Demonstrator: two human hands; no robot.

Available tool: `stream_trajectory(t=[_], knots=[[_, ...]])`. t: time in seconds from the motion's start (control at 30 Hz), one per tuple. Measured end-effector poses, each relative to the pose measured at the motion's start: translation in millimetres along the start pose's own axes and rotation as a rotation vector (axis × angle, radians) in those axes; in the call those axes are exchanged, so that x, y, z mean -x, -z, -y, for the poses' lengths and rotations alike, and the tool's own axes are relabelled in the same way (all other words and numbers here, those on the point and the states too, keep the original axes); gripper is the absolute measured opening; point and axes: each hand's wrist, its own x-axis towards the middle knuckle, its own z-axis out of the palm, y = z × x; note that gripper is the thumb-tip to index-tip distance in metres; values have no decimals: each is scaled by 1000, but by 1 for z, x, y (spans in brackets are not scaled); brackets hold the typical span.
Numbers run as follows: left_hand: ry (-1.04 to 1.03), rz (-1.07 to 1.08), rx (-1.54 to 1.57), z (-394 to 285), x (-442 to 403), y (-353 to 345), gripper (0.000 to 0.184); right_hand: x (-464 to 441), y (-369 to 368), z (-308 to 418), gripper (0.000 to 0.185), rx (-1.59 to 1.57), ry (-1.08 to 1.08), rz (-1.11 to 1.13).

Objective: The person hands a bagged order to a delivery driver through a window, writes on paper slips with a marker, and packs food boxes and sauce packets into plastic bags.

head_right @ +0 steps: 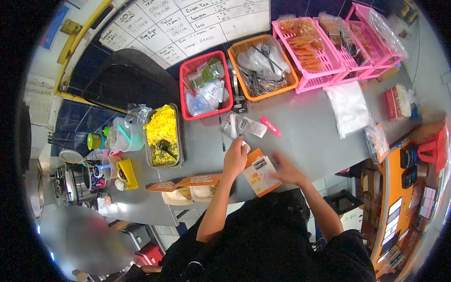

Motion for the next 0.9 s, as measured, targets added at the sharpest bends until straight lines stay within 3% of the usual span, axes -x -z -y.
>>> stream_trajectory(t=[0.03,0.07,0.13,0.17,0.23,0.3,0.37,0.4,0.47,0.57,0.73,0.8,0.87,0.9], knots=[[-76,-100,-72,2,-6,-1,23,-15,8,16,78,0,8,2],[-72,-99,-78,3,-6,3,23,-39,19,53,69,-204,-60,-109],[129,168,-203,0,-15,13,26,-101,27,89,52,-534,-140,-234],[123,166,-212,0,-12,15,26,-132,19,90,44,-668,-161,-246],[253,255,-326,1,-2,19,21,-192,-4,90,44,-798,-155,-296],[277,226,-316,-14,-2,40,16,-240,-22,82,34,-693,-229,-411],[113,-3,-190,-9,-2,51,18,-268,-30,66,29,-625,-212,-448],[115,-3,-191,-5,-8,55,18,-276,-35,59,25,-552,-199,-477],[150,-152,106,6,-35,56,23,-271,-37,71,21,-610,-223,-491],[197,-240,145,33,-71,40,27,-271,-33,71,18,-634,-233,-494],[256,-95,373,52,-121,14,20,-247,-37,74,15,-684,-63,-472],[285,-58,457,52,-129,6,18,-240,-37,64,15,-392,133,-477],[545,58,956,42,-133,2,12,-222,-30,76,16,-509,104,-434],[548,67,956,40,-131,-2,12,-208,-25,85,17,-622,73,-386]])
